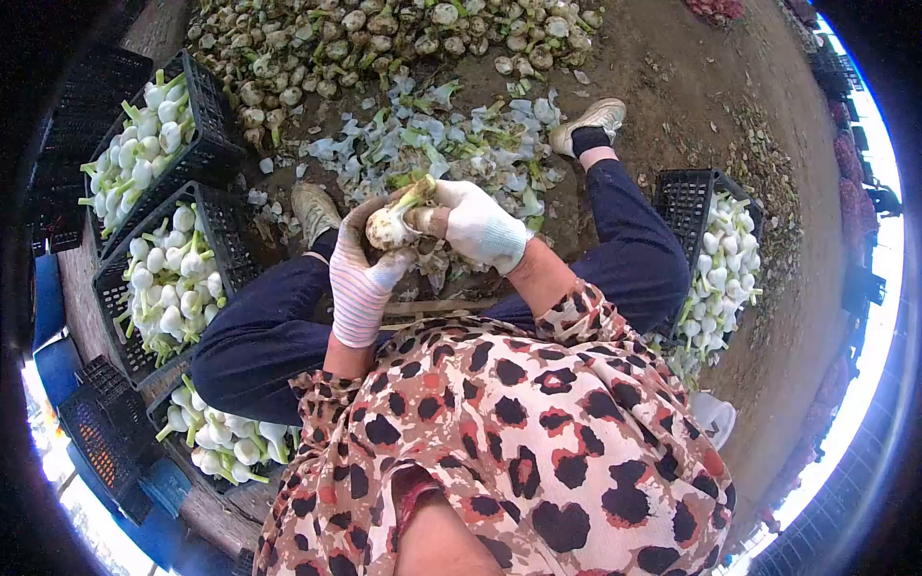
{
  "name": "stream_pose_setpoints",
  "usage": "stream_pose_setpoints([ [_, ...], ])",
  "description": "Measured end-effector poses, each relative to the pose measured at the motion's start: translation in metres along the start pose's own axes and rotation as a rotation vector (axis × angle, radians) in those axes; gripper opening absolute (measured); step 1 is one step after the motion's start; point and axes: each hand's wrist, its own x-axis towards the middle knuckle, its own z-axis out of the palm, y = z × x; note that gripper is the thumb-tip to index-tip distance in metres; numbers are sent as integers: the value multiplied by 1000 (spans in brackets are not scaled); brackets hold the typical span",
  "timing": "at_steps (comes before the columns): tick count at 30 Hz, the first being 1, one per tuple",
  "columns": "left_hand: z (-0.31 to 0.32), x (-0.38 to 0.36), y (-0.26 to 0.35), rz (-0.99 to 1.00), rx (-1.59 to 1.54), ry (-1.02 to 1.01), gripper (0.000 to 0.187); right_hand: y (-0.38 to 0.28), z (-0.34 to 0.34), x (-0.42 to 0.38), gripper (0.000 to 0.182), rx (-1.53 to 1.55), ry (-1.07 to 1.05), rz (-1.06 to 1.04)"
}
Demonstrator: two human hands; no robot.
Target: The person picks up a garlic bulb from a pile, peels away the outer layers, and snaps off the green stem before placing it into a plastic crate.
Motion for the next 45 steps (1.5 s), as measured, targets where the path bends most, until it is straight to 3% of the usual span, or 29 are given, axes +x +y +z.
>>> stream_pose_setpoints([
  [5, 7, -1, 6, 134, 295, 36, 72, 8, 7, 2, 30, -80, 75, -76],
  [6, 10, -1, 6, 103, 94, 31, 66, 7, 9, 0, 27, -149, 90, -89],
  [7, 7, 0, 9, 103, 95, 31, 66, 7, 7, -1, 27, -148, 90, -90],
  [9, -6, 1, 15, -191, -293, -124, 58, 9, 4, -3, 23, -750, 98, -392],
  [10, -19, -3, -17, -362, -633, -236, 57, 9, 5, -1, 29, -843, 114, -532],
  [11, -30, 0, -31, -359, -631, -234, 57, 9, 6, -2, 29, -842, 112, -536],
  [13, -35, 11, -24, -497, -964, -546, 66, 11, 11, -7, 29, -89, 99, -105],
  [14, -20, 7, -29, -449, -713, -54, 60, 12, 15, -8, 28, 151, 155, -83],
  [15, -14, 6, -23, -447, -715, -54, 60, 15, 16, -8, 28, 148, 153, -84],
  [17, -9, 2, -15, -177, -61, 80, 54, 23, 15, -7, 27, -345, 257, -323],
  [19, -2, -3, -13, -26, 122, -33, 63, 21, 23, -11, 28, -273, 285, -320],
  [21, -1, -5, -1, -125, 21, -88, 67, 10, 24, -17, 26, -587, 345, -268],
  [23, 1, -9, 6, -76, -12, -123, 68, 33, 10, -5, 19, -256, 355, -240],
  [25, 6, -14, 10, -22, 19, -201, 75, 16, 17, 5, 18, 7, 526, -183],
  [27, 15, -5, 14, 119, 128, -129, 74, 43, -5, 15, 20, -479, 473, -248],
  [29, -8, 1, -4, -145, -30, -155, 71, 32, -4, 15, 18, -893, 523, -304],
  [31, -3, -4, 0, -156, 15, -154, 64, 51, -9, 24, 16, -1166, 529, -419],
  [32, 1, -10, 6, -153, 42, -250, 64, 58, -15, 26, 15, -1215, 473, -255],
  [33, 6, -15, 13, -147, 69, -350, 63, 51, -20, 29, 22, -1294, 396, 54],
  [35, 14, -15, 29, -207, -181, -368, 79, 95, -59, 31, 37, -1375, 318, 95],
  [36, 12, -12, 27, -200, -182, -348, 82, 94, -60, 22, 56, -1423, 341, -36],
  [37, 6, -9, 23, -199, -182, -332, 86, 89, -59, 12, 56, -1423, 331, -33],
  [39, -8, -3, 13, -153, -195, -300, 93, 66, -53, -2, 64, -1157, 426, -383],
  [40, -13, 0, 11, -162, -108, -316, 92, 37, -34, -11, 62, -250, 267, -13],
  [41, -17, 0, 10, -172, -22, -335, 92, 18, -24, -20, 56, -264, 237, -32],
  [43, -17, 3, 14, -155, 89, -327, 87, 5, -14, -38, 50, 99, -15, -3],
  [44, -18, 3, 4, -126, 43, -255, 80, 3, 0, -37, 41, -114, 94, 31],
  [45, -16, 4, 6, -97, -2, -181, 73, 10, 9, -32, 34, -68, 167, -99],
])
